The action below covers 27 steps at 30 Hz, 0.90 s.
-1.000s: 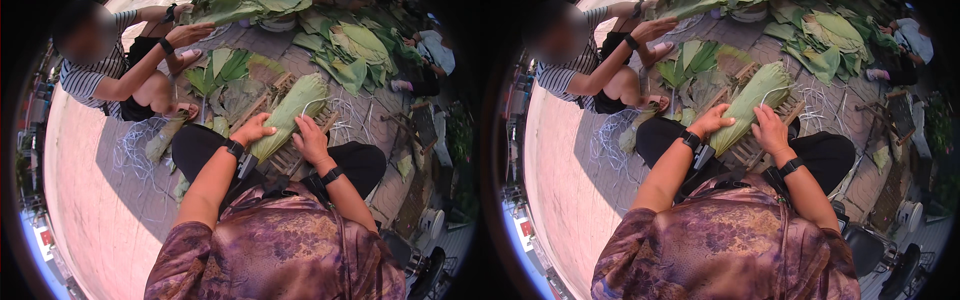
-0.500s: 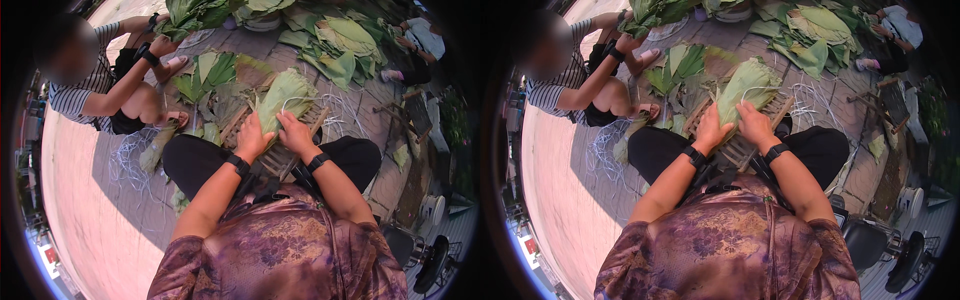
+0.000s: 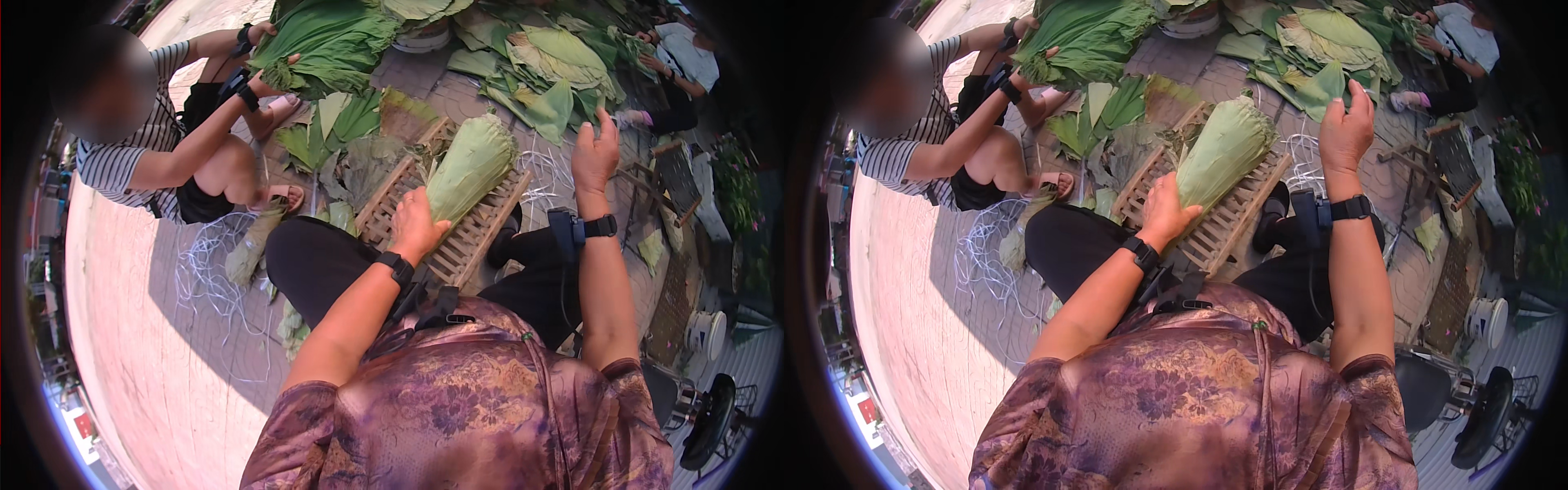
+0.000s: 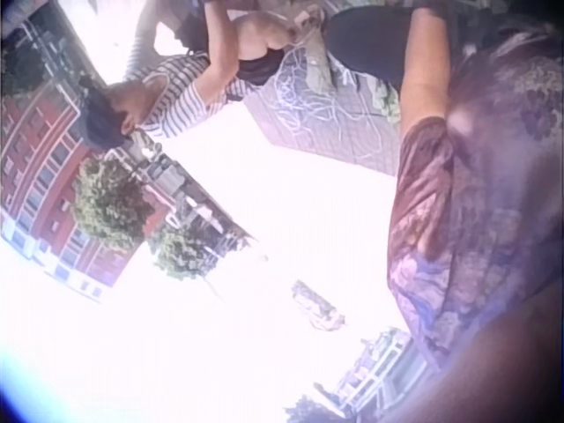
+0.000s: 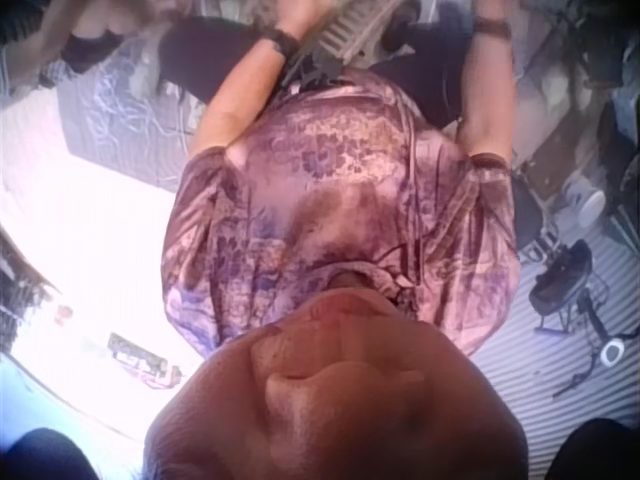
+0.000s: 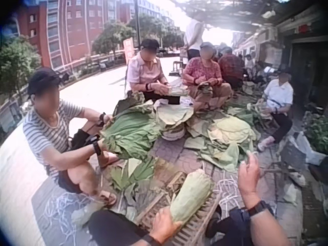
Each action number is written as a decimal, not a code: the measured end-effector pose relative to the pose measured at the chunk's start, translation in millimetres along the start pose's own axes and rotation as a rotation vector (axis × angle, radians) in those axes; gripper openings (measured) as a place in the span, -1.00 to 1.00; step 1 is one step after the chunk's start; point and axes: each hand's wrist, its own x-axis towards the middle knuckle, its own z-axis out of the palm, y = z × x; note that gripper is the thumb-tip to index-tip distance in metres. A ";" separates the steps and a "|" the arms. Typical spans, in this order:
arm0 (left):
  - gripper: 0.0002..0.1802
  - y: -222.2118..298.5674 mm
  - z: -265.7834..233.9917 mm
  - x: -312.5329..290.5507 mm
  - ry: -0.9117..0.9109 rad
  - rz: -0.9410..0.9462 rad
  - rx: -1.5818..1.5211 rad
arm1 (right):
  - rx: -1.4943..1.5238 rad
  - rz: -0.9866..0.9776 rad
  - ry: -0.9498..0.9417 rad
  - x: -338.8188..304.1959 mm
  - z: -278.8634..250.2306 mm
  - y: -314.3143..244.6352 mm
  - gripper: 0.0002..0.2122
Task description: Bundle large green leaves together using plastic strips.
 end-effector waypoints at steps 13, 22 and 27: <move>-0.05 -23.1 19.7 -5.3 0.195 0.143 -0.170 | 0.373 -0.223 -1.165 -128.5 75.7 -87.5 -0.79; 0.10 -28.1 13.0 0.6 0.184 0.229 -0.219 | 0.144 -0.610 -1.222 -124.9 66.9 -90.2 -0.75; -0.02 -28.8 12.0 1.0 0.121 0.202 -0.179 | 0.137 -0.640 -1.230 -116.6 38.6 -95.8 -0.72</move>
